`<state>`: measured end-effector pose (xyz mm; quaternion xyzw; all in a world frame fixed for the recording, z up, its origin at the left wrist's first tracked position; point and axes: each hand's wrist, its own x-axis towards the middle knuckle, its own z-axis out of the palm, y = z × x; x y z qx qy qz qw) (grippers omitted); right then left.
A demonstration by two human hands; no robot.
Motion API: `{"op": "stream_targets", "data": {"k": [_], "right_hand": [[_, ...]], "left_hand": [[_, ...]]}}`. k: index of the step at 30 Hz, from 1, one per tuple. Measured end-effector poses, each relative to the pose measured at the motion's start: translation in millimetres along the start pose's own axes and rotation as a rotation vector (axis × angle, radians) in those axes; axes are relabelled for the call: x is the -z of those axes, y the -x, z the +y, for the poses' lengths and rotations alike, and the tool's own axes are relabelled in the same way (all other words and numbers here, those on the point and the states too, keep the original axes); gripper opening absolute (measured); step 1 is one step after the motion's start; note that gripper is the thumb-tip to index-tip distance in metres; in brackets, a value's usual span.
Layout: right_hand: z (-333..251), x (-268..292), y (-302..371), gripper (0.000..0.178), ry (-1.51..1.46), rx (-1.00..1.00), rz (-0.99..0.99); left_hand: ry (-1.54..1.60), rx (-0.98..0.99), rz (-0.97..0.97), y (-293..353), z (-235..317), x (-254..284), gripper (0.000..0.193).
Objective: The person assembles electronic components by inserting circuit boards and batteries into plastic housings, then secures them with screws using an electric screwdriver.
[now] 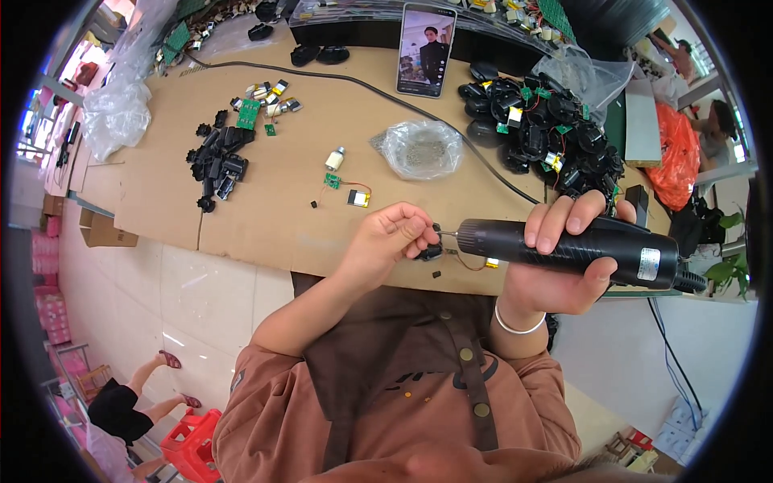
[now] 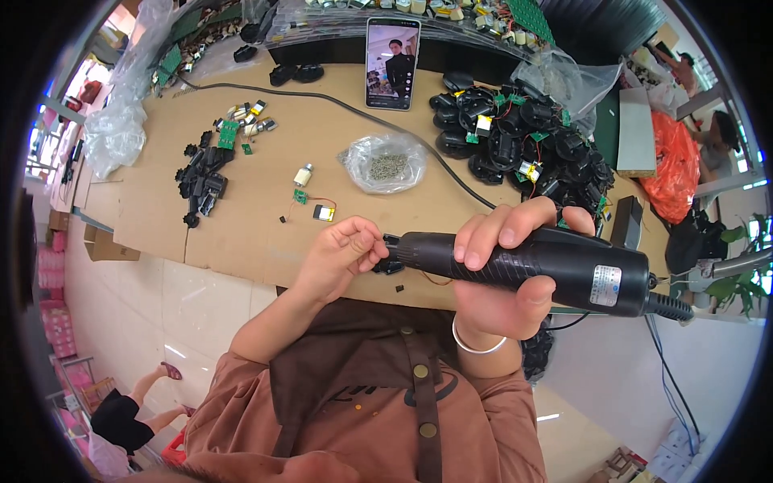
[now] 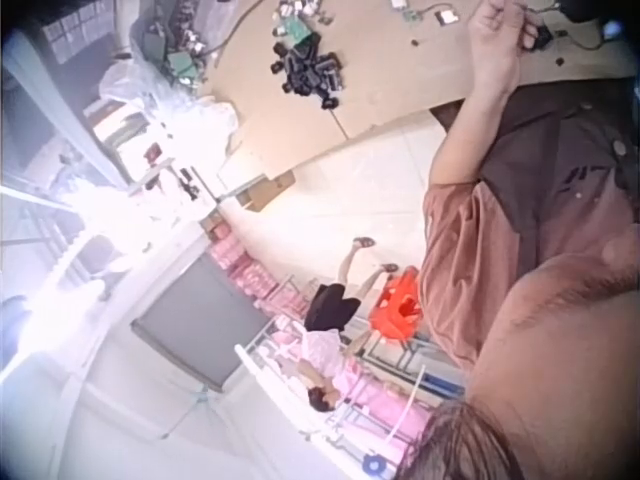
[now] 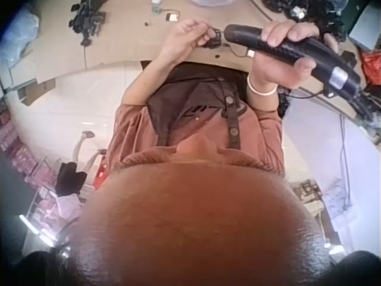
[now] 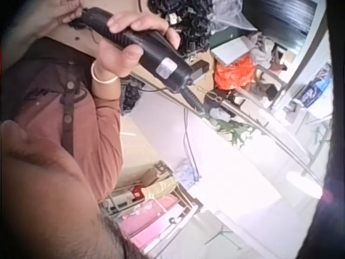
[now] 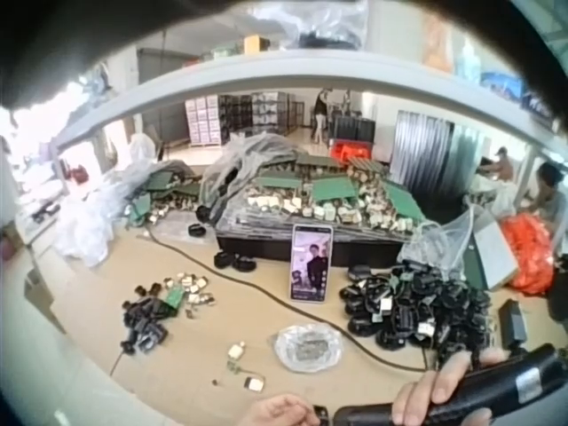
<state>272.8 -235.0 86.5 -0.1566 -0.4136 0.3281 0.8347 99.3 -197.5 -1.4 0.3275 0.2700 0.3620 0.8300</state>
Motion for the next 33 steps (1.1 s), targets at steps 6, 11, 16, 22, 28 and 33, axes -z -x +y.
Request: {"op": "stream_targets", "data": {"k": [6,11,16,22,28,33], "right_hand": [[2.1,-3.3,3.6,0.061,0.006,-0.020,-0.006],[2.9,-4.6,5.3,0.062,0.007,-0.009,0.011],[3.8,-5.9,7.1,0.062,0.019,-0.009,-0.002],[4.6,-10.8,9.8,0.062,0.039,0.018,-0.037],[7.5,-8.9,6.8,0.063,0.013,-0.036,-0.071],[24.0,-2.6,9.1,0.061,0.142,-0.219,-0.078]], "left_hand": [[0.036,0.050,-0.010,5.1,-4.5,-6.8,0.018],[0.014,0.033,0.016,6.8,-5.4,-11.5,0.019],[0.012,0.038,0.038,7.8,-7.1,-13.5,0.020],[0.066,0.056,0.016,7.6,-7.2,-12.3,0.021],[-0.552,-0.374,0.253,11.0,3.9,1.5,0.028],[-1.383,-0.640,0.144,26.3,-13.8,9.8,0.030]]}}
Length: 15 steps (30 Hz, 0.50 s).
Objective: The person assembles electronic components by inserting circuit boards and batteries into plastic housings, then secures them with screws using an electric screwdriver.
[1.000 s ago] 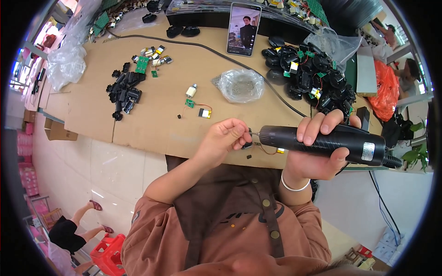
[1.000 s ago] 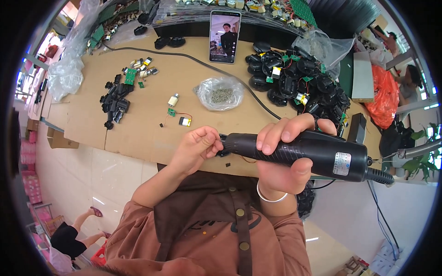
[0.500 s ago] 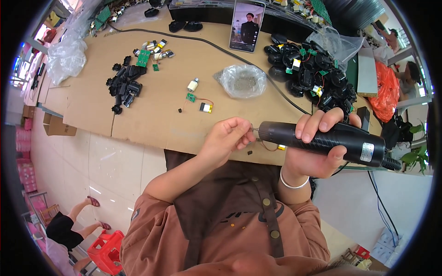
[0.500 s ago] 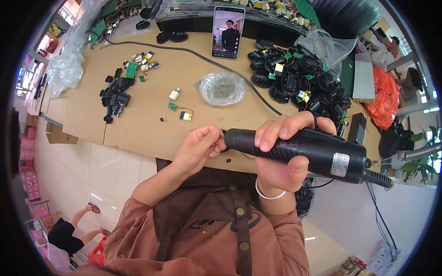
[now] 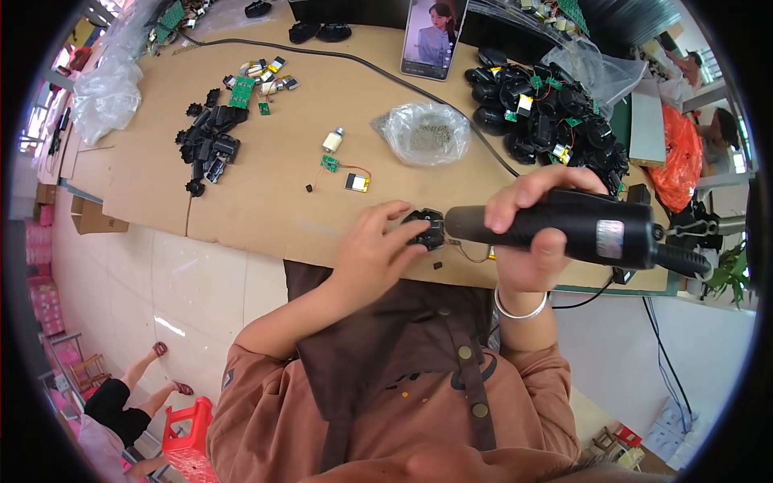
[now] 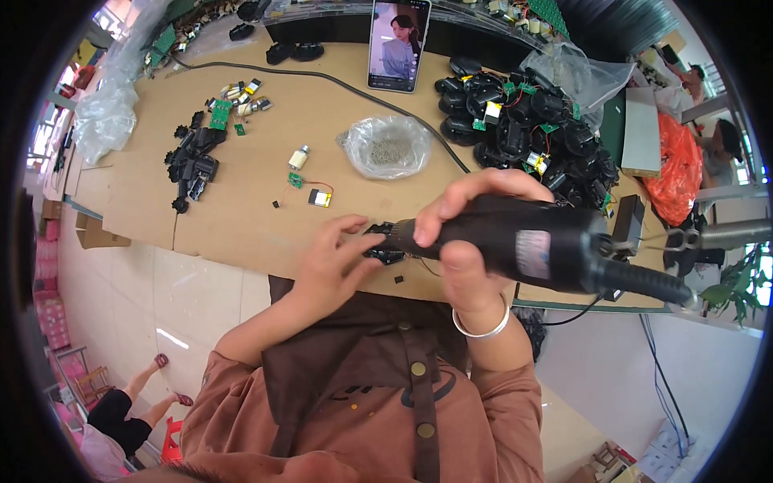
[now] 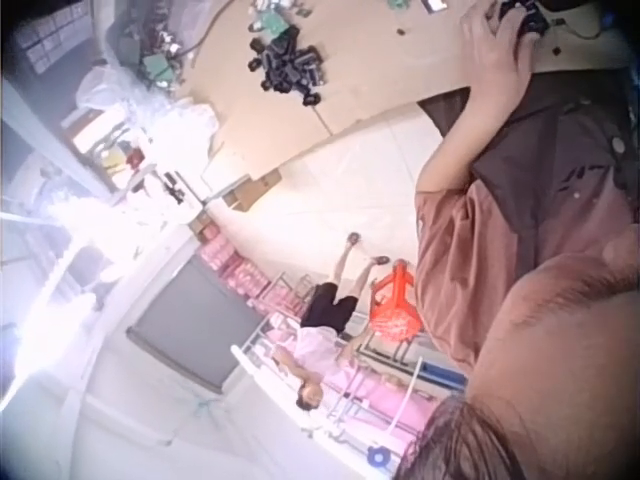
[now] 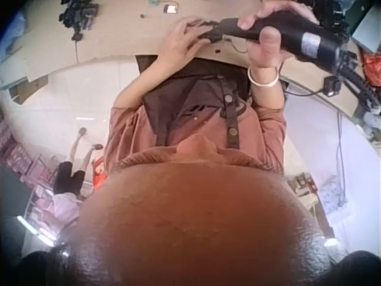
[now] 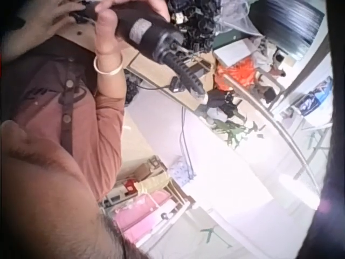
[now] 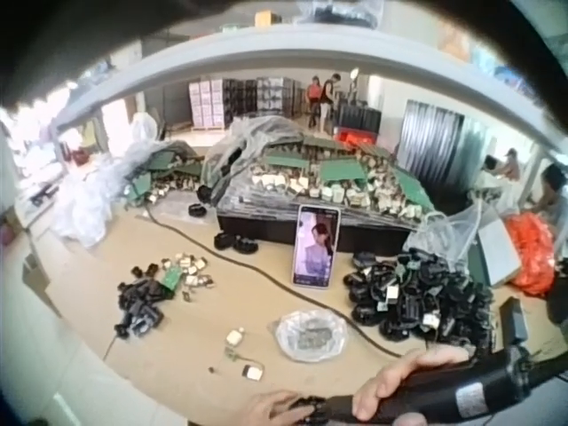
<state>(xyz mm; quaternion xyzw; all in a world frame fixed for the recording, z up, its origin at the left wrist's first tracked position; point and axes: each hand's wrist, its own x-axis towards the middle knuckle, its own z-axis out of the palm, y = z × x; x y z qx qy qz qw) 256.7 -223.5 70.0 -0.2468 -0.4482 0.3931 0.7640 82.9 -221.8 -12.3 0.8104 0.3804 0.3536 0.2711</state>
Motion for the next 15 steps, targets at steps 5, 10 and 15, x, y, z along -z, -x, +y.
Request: {"op": "stream_targets", "data": {"k": [5,10,15], "right_hand": [[18.0,3.6,2.1,0.056,0.062,-0.054,-0.032],[22.2,9.3,0.3,0.054,0.087,-0.063,-0.028],[22.9,7.3,-1.5,0.053,0.066,-0.072,-0.053]], "left_hand": [[-0.168,-0.103,-0.050,-0.1,-1.5,-6.2,0.034],[-0.193,-0.118,-0.080,-3.0,-2.5,-7.2,0.039],[-0.213,-0.104,-0.090,-3.7,-1.2,-6.4,0.037]]}}
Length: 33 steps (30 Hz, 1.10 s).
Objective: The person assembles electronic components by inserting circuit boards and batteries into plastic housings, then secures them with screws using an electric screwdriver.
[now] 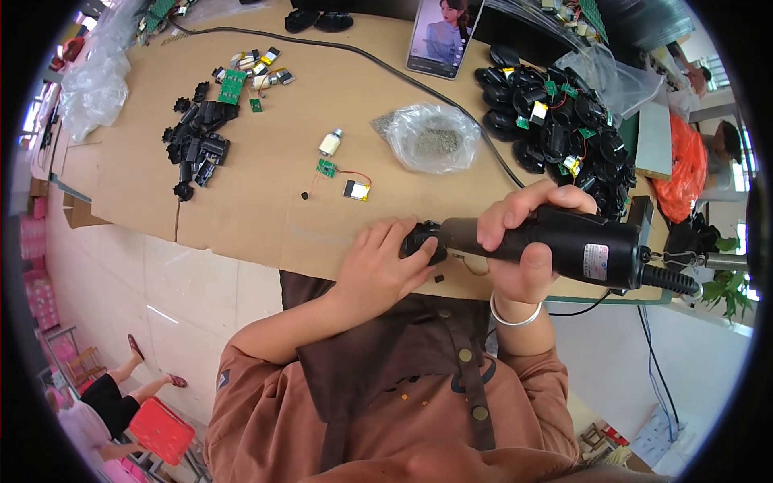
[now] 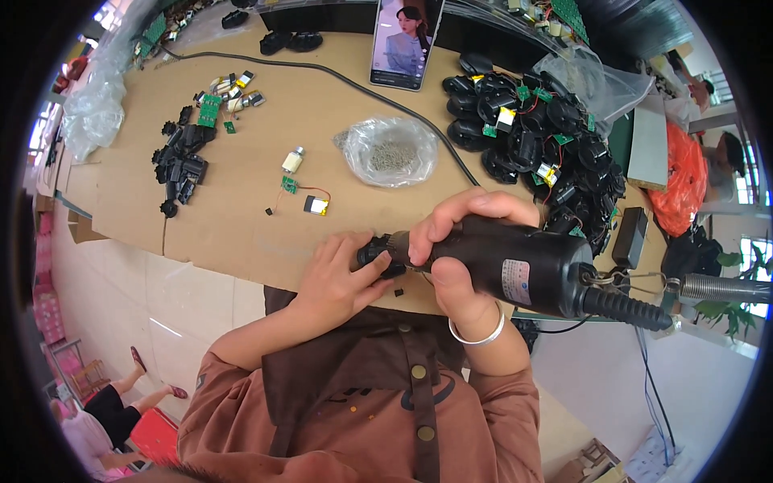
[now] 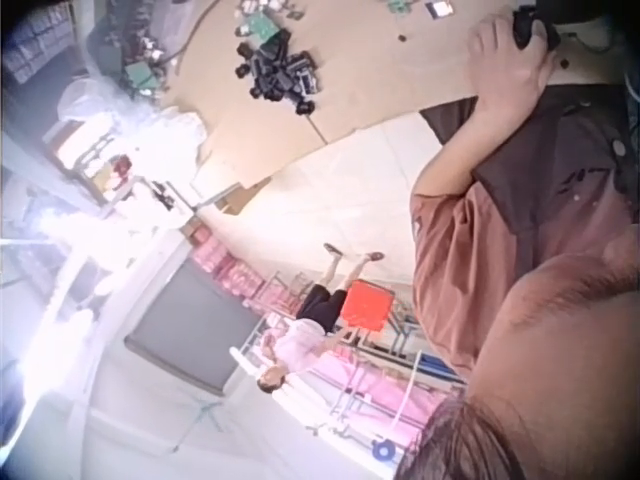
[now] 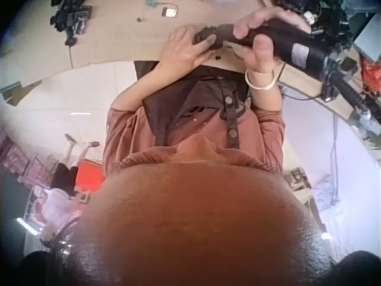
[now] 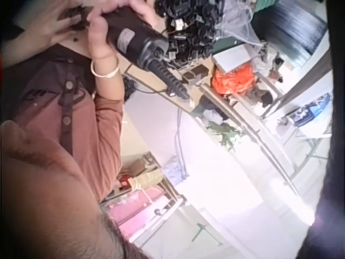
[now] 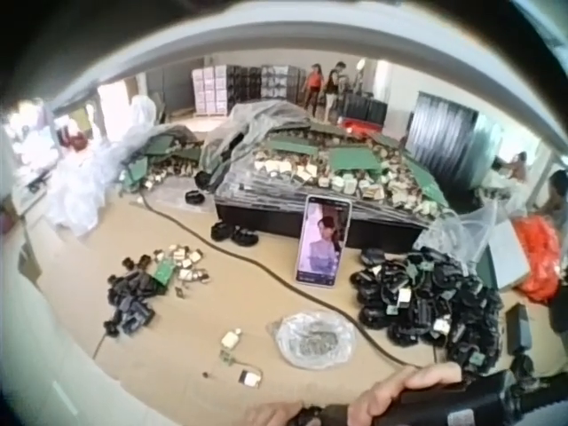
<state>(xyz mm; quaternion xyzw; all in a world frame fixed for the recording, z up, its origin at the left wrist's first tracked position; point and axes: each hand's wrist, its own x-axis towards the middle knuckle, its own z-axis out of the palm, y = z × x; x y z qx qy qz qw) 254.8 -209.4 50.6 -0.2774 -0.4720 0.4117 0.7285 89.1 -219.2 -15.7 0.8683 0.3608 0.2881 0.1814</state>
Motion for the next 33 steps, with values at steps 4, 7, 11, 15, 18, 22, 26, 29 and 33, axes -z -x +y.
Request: {"op": "stream_targets", "data": {"k": [4,7,11,15,18,22,26,29,33], "right_hand": [[-0.2,-2.6,3.0,0.054,0.024,-0.026,0.019],[0.0,-4.0,3.6,0.054,0.032,-0.023,0.026],[0.9,-1.5,3.1,0.053,0.026,-0.063,-0.017],[3.4,-3.4,2.1,0.051,0.014,-0.097,-0.072],[4.3,-8.3,-1.2,0.049,0.003,-0.108,-0.070],[4.8,-4.6,-1.9,0.046,-0.019,-0.107,-0.089],[4.9,-2.8,-2.8,0.049,-0.085,-0.188,-0.078],[8.3,-1.2,-3.2,0.048,-0.103,-0.192,-0.080],[10.1,-2.0,-1.1,0.045,-0.086,-0.171,-0.088]], "left_hand": [[-0.036,-0.012,-0.018,2.2,-2.2,-1.4,0.035],[-0.026,-0.018,-0.004,3.1,-2.9,-2.2,0.035],[-0.043,-0.025,-0.001,4.0,-2.7,-1.6,0.035],[-0.047,-0.022,0.010,5.1,-2.6,-1.6,0.035],[-0.060,-0.014,0.014,4.7,-3.3,-2.2,0.035],[-0.056,-0.026,0.018,3.3,-1.8,-1.2,0.036],[-0.058,-0.030,0.040,3.5,-3.6,-3.2,0.035],[-0.069,-0.033,0.034,3.7,-3.4,-3.1,0.035],[-0.062,-0.016,0.028,3.3,-1.2,-1.7,0.035]]}}
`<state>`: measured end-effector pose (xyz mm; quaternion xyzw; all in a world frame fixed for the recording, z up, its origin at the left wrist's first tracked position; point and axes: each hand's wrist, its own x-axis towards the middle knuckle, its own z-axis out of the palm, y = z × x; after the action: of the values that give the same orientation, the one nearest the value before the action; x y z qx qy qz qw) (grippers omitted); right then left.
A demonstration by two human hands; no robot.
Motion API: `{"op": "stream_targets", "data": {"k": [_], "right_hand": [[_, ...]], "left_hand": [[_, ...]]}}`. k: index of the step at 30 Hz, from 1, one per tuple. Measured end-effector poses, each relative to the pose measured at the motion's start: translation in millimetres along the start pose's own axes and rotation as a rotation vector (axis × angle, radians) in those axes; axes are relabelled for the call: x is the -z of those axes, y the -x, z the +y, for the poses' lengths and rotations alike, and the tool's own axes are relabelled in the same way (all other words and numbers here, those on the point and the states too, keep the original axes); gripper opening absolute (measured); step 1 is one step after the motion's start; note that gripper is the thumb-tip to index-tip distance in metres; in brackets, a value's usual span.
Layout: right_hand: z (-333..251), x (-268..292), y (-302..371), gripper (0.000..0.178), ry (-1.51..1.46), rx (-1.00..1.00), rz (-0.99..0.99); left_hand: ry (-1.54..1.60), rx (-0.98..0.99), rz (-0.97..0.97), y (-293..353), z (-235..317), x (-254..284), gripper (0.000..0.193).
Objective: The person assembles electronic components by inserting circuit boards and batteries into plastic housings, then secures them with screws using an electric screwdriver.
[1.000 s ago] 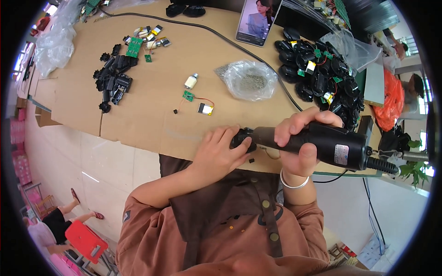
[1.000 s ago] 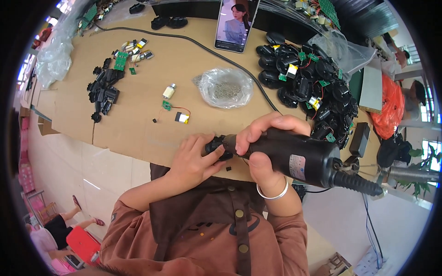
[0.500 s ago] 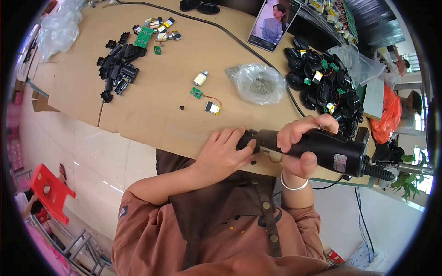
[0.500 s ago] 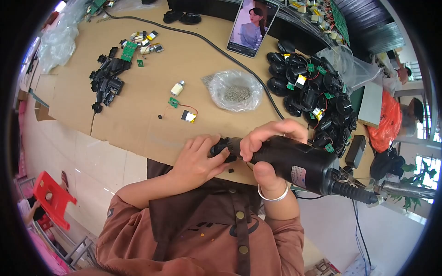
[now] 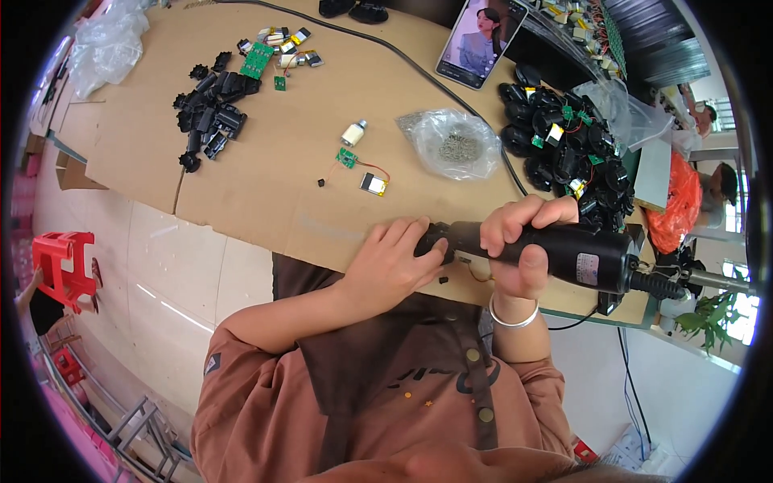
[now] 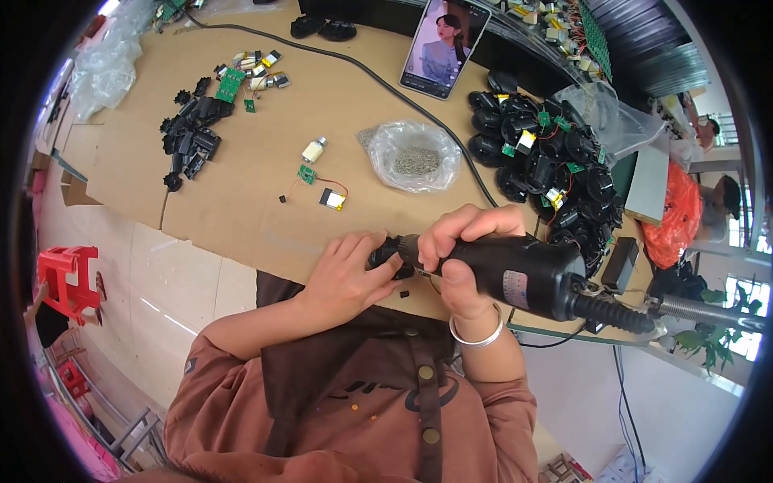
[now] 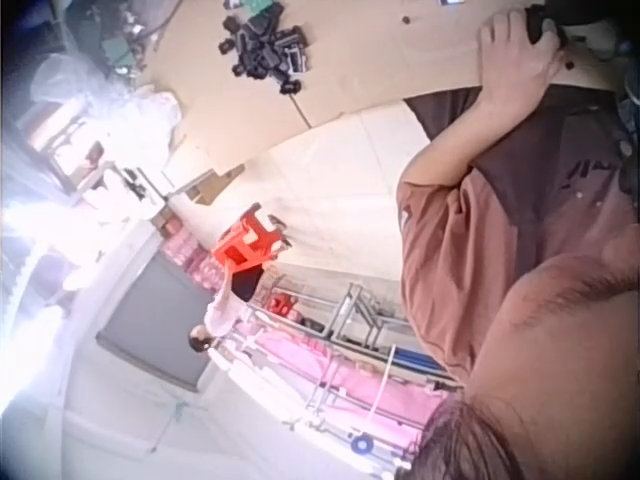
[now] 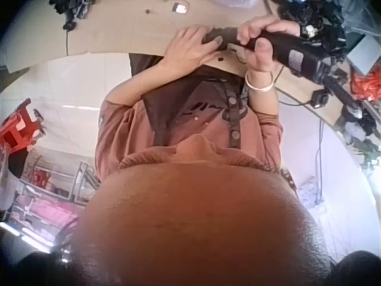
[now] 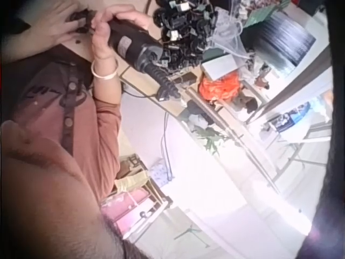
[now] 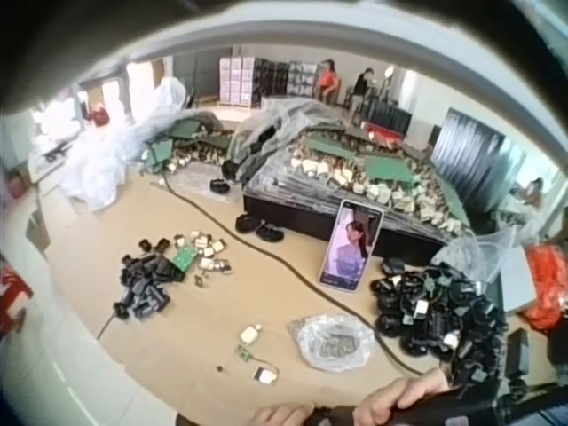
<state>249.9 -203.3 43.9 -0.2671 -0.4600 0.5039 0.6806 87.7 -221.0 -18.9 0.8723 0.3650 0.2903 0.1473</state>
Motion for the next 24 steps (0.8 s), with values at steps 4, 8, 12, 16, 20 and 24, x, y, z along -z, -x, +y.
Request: {"op": "stream_targets", "data": {"k": [4,8,12,16,20,24], "right_hand": [[-2.1,-4.9,2.9,0.043,0.072,0.008,-0.009],[-2.6,-4.2,3.6,0.043,0.079,0.008,0.011],[-14.5,6.4,3.9,0.046,-0.015,0.238,0.149],[-42.9,19.7,8.5,0.051,0.002,0.465,0.350],[-54.3,26.7,19.8,0.050,-0.046,0.468,0.318],[-47.1,30.9,27.1,0.047,-0.094,0.395,0.264]], "left_hand": [[0.006,0.002,-0.005,0.2,1.6,0.9,0.035],[0.030,0.009,0.002,2.1,4.3,-1.7,0.037],[0.021,0.041,-0.007,1.6,8.1,2.1,0.037],[0.045,0.033,-0.008,-20.3,9.1,19.4,0.030],[-0.150,0.018,0.075,-85.3,-33.8,18.1,0.012],[-0.154,0.015,-0.005,-123.5,-62.8,-7.0,0.007]]}}
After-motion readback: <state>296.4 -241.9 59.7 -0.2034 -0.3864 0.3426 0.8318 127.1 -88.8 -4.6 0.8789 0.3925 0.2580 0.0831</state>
